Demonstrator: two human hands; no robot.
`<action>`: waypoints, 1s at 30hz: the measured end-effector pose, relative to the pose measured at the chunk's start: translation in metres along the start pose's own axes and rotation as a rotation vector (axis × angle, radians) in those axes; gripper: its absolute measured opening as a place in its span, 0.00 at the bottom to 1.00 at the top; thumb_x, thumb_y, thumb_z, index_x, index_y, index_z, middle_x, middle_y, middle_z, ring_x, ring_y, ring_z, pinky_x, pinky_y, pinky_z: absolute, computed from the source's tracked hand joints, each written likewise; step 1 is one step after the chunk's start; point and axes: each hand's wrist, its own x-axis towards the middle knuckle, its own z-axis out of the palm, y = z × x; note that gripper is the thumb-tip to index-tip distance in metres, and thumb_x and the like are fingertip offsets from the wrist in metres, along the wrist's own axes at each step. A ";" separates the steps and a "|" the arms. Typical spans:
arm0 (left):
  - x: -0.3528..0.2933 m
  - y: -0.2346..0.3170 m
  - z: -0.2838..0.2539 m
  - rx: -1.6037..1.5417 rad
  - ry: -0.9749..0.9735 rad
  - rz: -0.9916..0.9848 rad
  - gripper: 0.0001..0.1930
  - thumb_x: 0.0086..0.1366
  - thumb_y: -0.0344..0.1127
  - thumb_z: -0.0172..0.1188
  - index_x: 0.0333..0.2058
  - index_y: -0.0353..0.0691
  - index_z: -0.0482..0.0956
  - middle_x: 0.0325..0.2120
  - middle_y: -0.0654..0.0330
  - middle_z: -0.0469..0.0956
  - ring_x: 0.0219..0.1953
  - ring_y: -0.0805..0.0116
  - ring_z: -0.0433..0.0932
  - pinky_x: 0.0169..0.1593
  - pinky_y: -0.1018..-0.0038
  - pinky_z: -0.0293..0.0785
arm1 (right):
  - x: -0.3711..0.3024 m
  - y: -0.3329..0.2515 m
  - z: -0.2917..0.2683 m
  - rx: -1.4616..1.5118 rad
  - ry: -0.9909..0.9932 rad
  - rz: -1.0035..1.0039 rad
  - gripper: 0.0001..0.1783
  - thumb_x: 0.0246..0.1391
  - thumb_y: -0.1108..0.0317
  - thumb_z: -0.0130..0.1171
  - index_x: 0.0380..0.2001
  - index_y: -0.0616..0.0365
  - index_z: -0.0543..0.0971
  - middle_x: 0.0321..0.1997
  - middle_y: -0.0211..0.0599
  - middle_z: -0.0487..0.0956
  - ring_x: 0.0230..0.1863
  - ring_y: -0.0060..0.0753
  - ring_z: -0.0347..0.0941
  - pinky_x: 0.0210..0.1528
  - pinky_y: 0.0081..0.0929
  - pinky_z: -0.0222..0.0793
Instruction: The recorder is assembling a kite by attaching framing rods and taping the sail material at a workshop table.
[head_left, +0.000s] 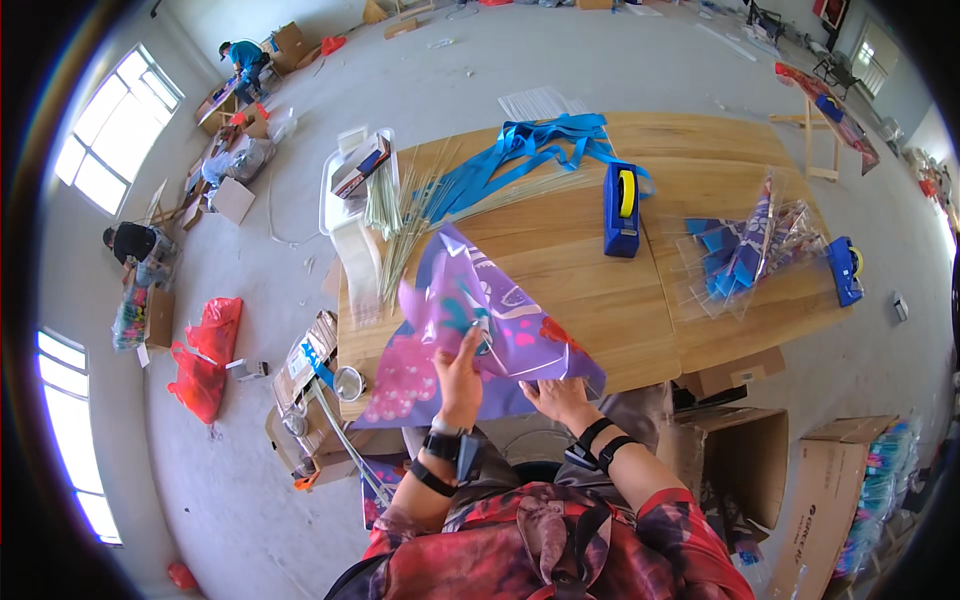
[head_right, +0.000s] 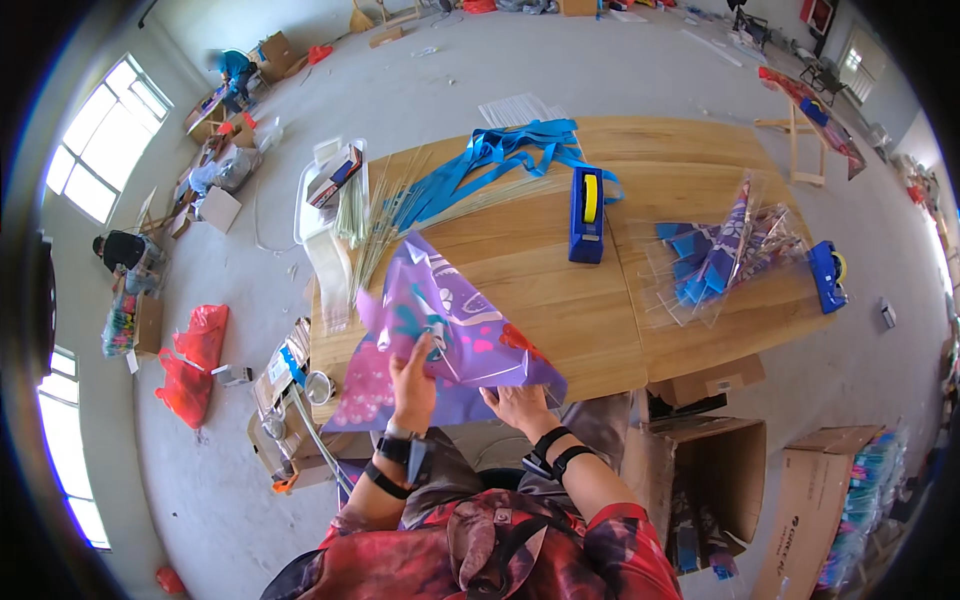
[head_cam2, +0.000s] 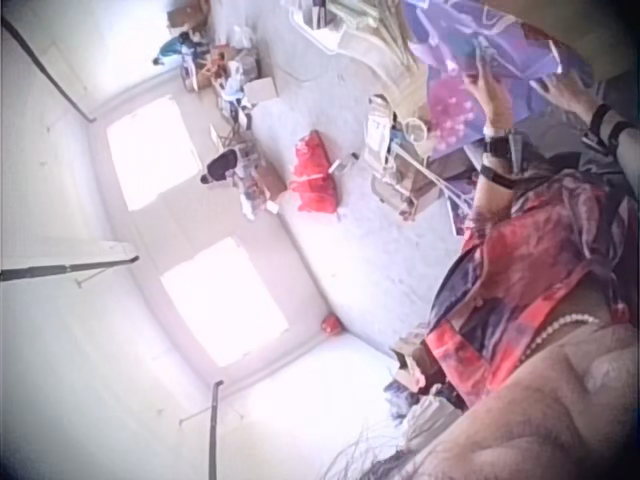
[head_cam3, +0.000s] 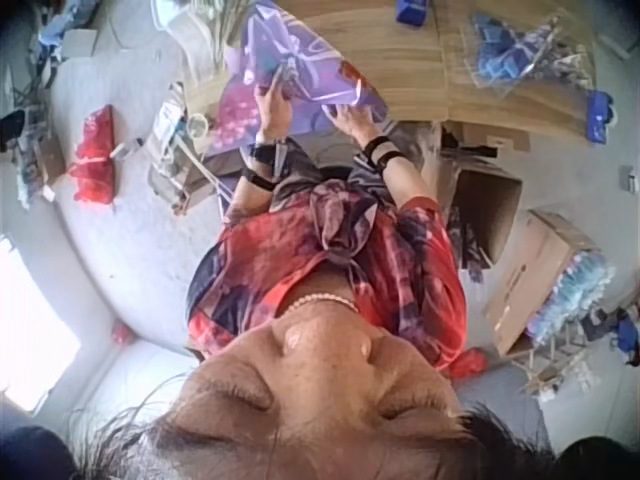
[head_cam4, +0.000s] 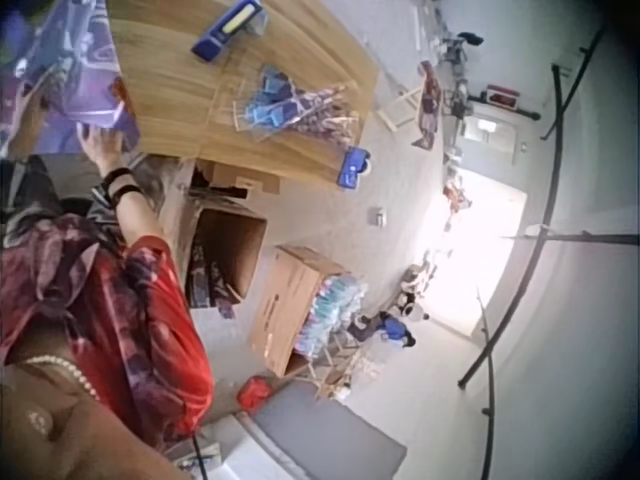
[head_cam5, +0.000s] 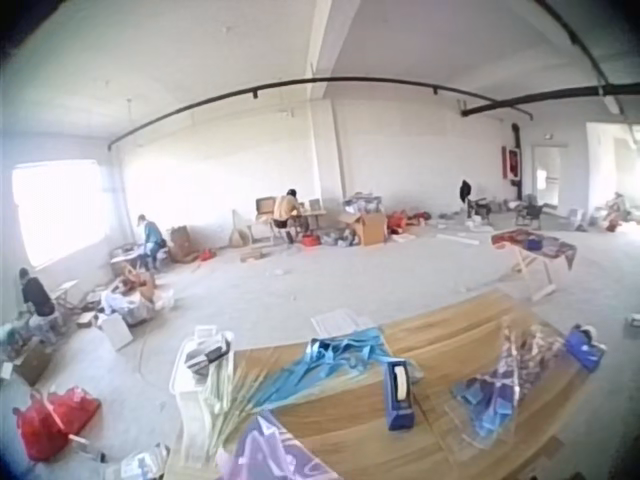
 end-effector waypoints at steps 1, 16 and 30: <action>-0.006 0.011 -0.007 -0.142 -0.082 -0.048 0.13 0.68 0.30 0.67 0.50 0.40 0.80 0.40 0.63 0.84 0.40 0.67 0.84 0.43 0.67 0.83 | 0.000 0.000 -0.001 0.013 -0.027 0.025 0.33 0.66 0.42 0.49 0.62 0.54 0.74 0.64 0.48 0.74 0.65 0.56 0.69 0.67 0.55 0.61; 0.017 -0.051 -0.096 -0.186 0.310 -0.118 0.12 0.69 0.30 0.66 0.47 0.44 0.74 0.42 0.62 0.80 0.45 0.67 0.81 0.50 0.62 0.80 | 0.006 0.011 -0.012 0.073 -0.149 0.116 0.43 0.66 0.33 0.46 0.72 0.54 0.65 0.74 0.50 0.65 0.73 0.59 0.59 0.73 0.55 0.55; 0.019 -0.074 -0.069 1.055 0.060 0.503 0.19 0.64 0.25 0.63 0.54 0.36 0.75 0.47 0.52 0.79 0.53 0.53 0.76 0.59 0.59 0.73 | 0.034 0.111 -0.051 -0.126 -0.212 0.096 0.45 0.67 0.33 0.45 0.74 0.55 0.60 0.76 0.48 0.62 0.78 0.53 0.52 0.77 0.60 0.41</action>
